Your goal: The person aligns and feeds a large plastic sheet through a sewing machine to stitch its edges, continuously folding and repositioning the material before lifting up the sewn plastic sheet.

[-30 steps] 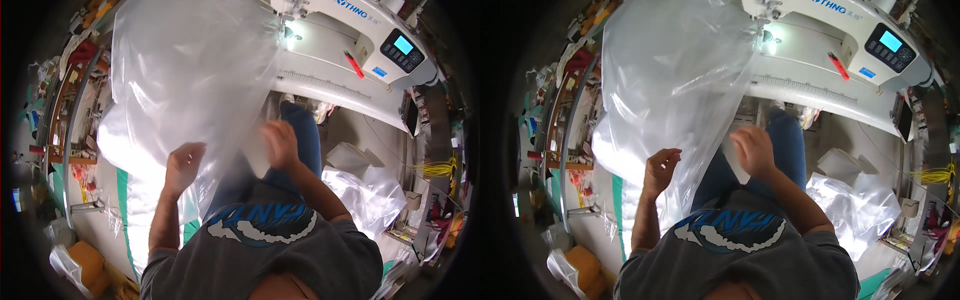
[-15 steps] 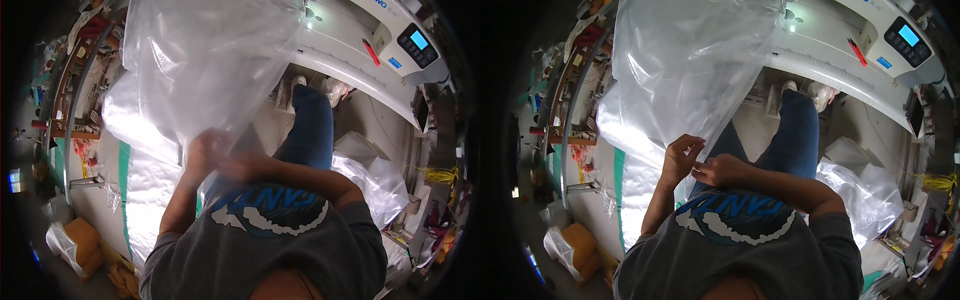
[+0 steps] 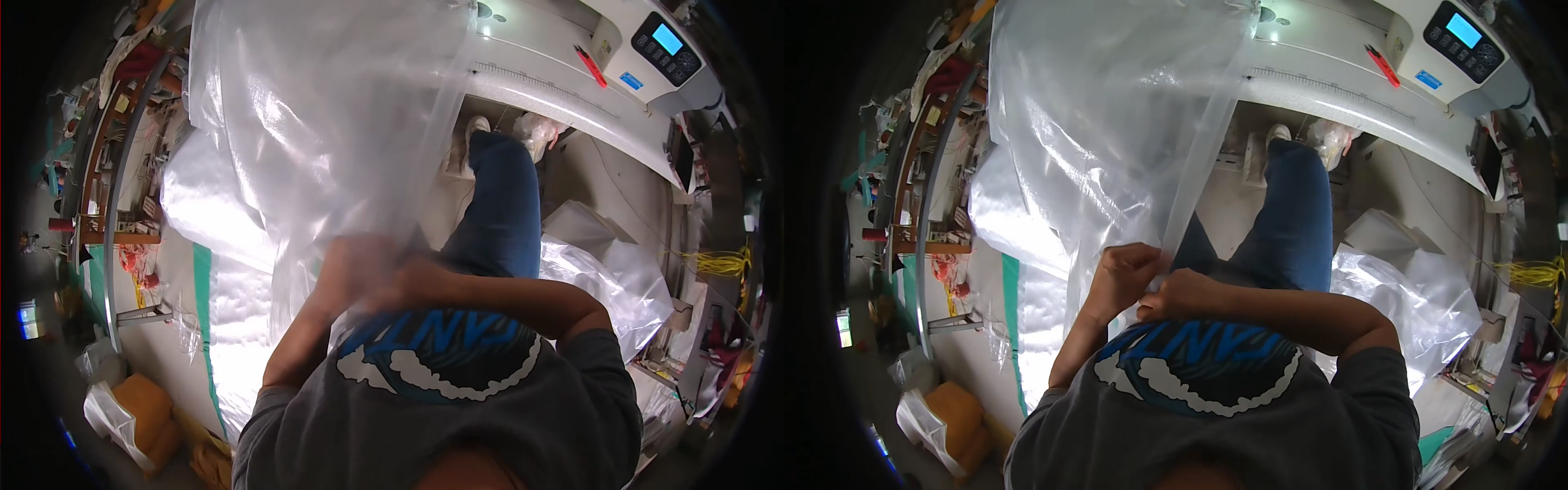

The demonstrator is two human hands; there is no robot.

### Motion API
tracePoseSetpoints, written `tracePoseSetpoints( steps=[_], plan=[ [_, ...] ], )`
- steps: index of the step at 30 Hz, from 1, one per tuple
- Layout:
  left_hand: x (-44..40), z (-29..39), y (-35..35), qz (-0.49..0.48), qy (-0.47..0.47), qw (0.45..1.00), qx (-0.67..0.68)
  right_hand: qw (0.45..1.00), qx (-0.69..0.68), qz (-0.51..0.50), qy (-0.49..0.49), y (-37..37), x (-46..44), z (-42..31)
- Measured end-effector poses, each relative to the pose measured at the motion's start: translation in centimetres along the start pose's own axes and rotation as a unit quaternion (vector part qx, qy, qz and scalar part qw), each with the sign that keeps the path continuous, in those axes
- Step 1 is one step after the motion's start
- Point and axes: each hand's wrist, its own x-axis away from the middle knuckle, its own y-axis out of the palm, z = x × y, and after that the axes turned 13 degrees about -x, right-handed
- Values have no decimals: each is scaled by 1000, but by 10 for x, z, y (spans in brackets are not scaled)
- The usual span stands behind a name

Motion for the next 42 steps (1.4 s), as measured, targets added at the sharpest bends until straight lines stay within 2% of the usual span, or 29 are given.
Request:
tracePoseSetpoints(
  steps=[2, 7, 9, 10, 12, 16, 18, 19, 20, 22, 23, 24, 26, 27, 29, 30, 34, 36, 37, 38, 39, 40, 41, 42],
  plan=[
    [5, -2, -1, -18, -9, 998, 66, 1000, -9, 2, 0, 3, 1, 2],
    [6, 7, -13, -39, -6, 997, 72, 1000, -6, -11, 12, 22, 2, 14],
    [6, 7, -14, -52, -17, 992, 111, 999, -29, 33, -2, 23, -2, 15],
    [5, 7, -13, -54, -15, 992, 110, 999, -28, 36, -1, 21, -1, 15],
    [4, 10, -10, -22, -10, 996, 88, 995, -54, -57, 56, 7, -6, 7],
    [-1, 12, -5, -43, -20, 998, 45, 995, -87, -4, 43, 3, 7, 16],
    [2, 9, -3, -32, -48, 994, 92, 997, 38, 68, -17, -55, 16, -10],
    [7, 5, 3, -47, -105, 985, 125, 982, 71, 170, 28, -63, 33, 5],
    [7, 10, 1, -45, -101, 986, 127, 954, 103, 272, 72, -69, 46, 26],
    [4, 27, -9, 3, -50, 992, 116, 870, 29, 463, 168, -96, 34, 63],
    [3, 32, -12, 30, -5, 995, 94, 832, -23, 528, 169, -103, 27, 92],
    [1, 37, -19, 30, 1, 995, 93, 788, -75, 588, 166, -103, 17, 112],
    [-4, 48, -33, 37, 146, 988, -31, 754, -265, 592, 104, -90, -16, 110],
    [-7, 52, -32, 36, 149, 988, -32, 753, -264, 594, 102, -53, -52, 115],
    [-13, 62, -29, 45, 242, 965, -94, 787, -254, 552, 108, -17, -39, 109],
    [-15, 61, -26, 44, 244, 964, -95, 803, -248, 531, 111, -1, -32, 107],
    [-15, 32, 13, -6, 197, 980, -42, 860, -222, 440, 131, 60, -7, 108],
    [-5, 17, 30, -11, 95, 994, -48, 886, -212, 385, 148, 82, 5, 117],
    [-3, 11, 36, -14, 90, 995, -43, 898, -210, 354, 157, 55, 17, 147],
    [1, 7, 41, -43, 27, 999, 19, 896, -63, 375, 230, -1, 37, 105],
    [6, 5, 44, -72, -35, 994, 79, 857, -151, 393, 298, -35, 44, 65],
    [6, 5, 46, -76, -41, 993, 82, 807, -235, 406, 360, -53, 49, 44],
    [4, 8, 49, -62, -35, 993, 94, 805, -239, 402, 364, -47, 56, 43],
    [4, 10, 51, -48, -27, 993, 104, 859, -179, 342, 337, -37, 62, 39]
  ],
)
